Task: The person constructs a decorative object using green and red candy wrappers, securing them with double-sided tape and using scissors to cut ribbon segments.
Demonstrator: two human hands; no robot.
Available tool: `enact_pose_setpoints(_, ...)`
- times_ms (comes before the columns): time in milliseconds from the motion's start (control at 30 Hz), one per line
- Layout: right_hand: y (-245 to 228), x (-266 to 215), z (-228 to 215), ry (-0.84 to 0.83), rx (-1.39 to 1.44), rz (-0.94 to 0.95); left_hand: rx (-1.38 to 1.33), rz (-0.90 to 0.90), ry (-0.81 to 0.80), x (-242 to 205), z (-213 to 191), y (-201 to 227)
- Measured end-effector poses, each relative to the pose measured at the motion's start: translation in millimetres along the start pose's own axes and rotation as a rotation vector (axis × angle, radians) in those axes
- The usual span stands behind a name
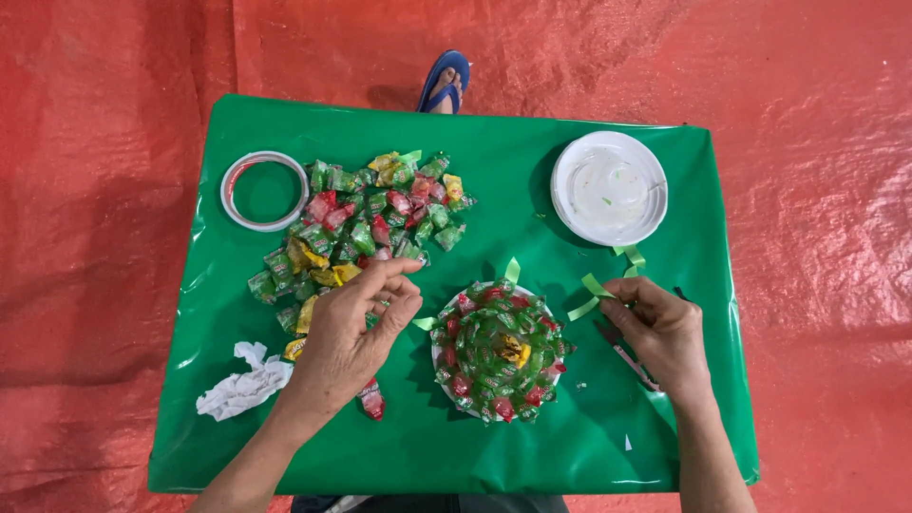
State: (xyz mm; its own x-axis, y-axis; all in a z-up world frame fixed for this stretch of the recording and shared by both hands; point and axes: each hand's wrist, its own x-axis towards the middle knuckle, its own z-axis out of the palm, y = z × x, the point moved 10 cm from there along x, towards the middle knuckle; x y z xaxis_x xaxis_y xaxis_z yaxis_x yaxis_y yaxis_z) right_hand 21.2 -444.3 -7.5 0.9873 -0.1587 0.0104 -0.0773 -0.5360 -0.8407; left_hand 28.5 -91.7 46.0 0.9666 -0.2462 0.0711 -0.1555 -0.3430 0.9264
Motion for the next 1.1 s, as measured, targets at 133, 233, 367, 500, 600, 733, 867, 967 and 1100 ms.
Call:
enact_pose_setpoints(133, -10.5, -5.0, 4.6, -0.043, 0.211, 0.073, 0.031, -0.011, -0.020, 8.3, 3.3, -10.9)
enact_pose_setpoints(233, -21.0, -4.1, 9.3, -0.105, 0.242, 0.077, 0.039, 0.025, 0.062, 12.1, -4.9, -16.0)
enact_pose_setpoints(367, -10.0, -6.7, 16.1, -0.150, 0.168, 0.108, 0.033, 0.045, 0.151, 11.2, -14.4, -20.8)
enact_pose_setpoints(500, -8.0, -5.0, 20.5, -0.193, 0.163, 0.125, 0.041, 0.054, 0.189, 11.4, -16.9, -21.6)
enact_pose_setpoints(600, -0.9, -3.9, 22.2, -0.207, 0.182, 0.145, 0.036, 0.087, 0.179, 12.1, -15.1, -19.8)
enact_pose_setpoints(733, 2.3, -3.5, 28.9, -0.236, 0.141, 0.154, 0.030, 0.071, 0.176, 12.1, -14.1, -21.9)
enact_pose_setpoints(867, -1.6, -1.3, 29.4, -0.245, 0.090, 0.152, 0.030, 0.071, 0.172, 11.5, -12.7, -24.0)
enact_pose_setpoints(967, -0.2, -0.6, 29.2, -0.250, 0.056, 0.158, 0.032, 0.057, 0.159, 10.9, -11.0, -27.0)
enact_pose_setpoints(1100, 0.0, 0.8, 27.9, -0.236, 0.036, 0.154, 0.027, 0.037, 0.136, 10.2, -8.5, -32.2)
